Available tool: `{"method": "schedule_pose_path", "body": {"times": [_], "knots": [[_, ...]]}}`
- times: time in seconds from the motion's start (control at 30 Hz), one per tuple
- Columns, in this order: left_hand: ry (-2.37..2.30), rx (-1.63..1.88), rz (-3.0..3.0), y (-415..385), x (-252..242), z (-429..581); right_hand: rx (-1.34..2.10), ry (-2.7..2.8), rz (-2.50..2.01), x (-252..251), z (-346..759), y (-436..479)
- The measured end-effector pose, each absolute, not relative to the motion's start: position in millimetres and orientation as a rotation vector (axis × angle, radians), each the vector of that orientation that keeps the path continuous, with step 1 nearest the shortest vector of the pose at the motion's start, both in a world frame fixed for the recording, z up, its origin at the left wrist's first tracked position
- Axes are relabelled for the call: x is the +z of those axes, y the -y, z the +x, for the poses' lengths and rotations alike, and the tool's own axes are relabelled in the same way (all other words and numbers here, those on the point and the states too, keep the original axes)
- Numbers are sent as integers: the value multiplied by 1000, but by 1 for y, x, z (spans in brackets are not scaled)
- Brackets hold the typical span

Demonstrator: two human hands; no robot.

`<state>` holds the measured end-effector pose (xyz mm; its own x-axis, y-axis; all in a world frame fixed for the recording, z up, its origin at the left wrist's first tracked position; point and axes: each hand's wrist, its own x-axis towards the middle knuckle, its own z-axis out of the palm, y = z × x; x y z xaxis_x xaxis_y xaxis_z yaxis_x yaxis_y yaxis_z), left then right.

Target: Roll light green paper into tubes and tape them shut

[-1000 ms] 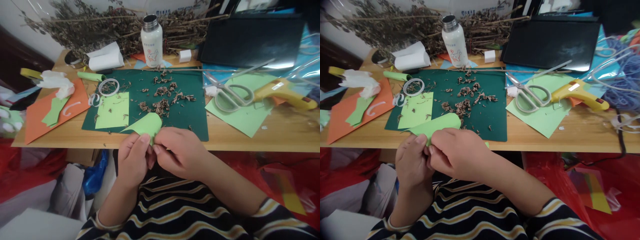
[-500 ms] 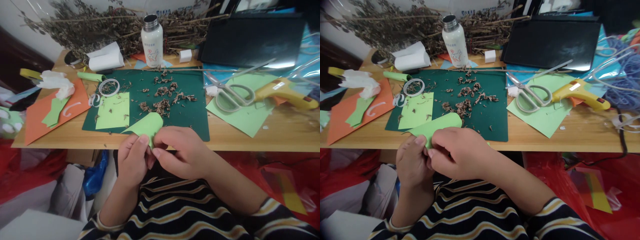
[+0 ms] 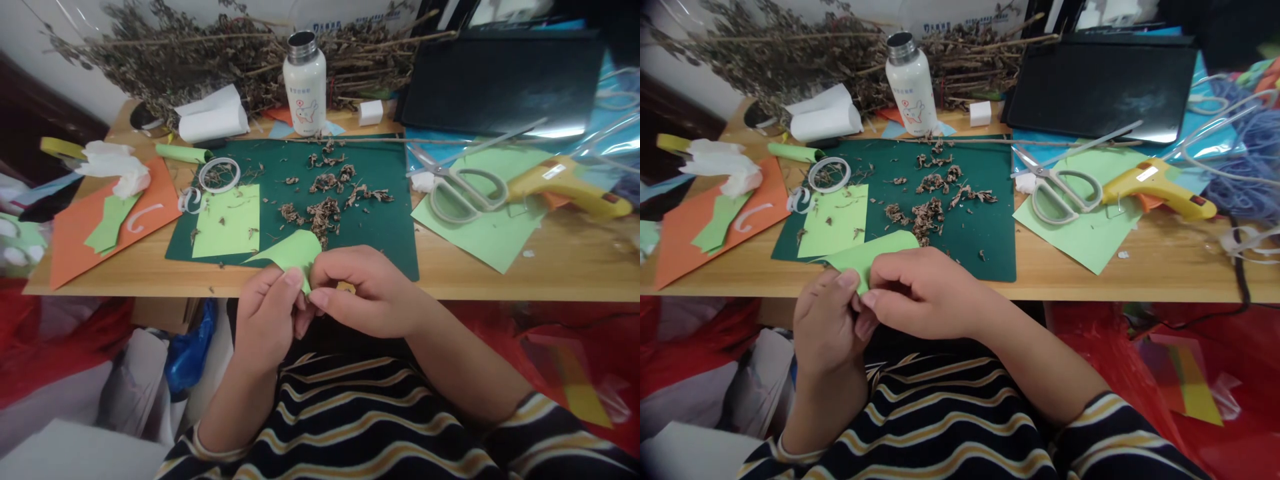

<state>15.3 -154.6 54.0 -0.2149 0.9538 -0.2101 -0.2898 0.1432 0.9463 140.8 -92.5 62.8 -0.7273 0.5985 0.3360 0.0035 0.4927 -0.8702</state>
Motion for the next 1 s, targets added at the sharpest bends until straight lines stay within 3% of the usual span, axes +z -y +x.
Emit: {"method": "schedule_pose_path", "body": {"times": [0.7,0.87,1.0], "knots": [[-1329,1407,767,155,57,18,1045,2190,-634,67,137,97],[-1369,1415,769,155,56,16,846,2270,-734,68,134,103],[-1474,1423,818,155,54,15,497,2336,-844,69,130,113]]}}
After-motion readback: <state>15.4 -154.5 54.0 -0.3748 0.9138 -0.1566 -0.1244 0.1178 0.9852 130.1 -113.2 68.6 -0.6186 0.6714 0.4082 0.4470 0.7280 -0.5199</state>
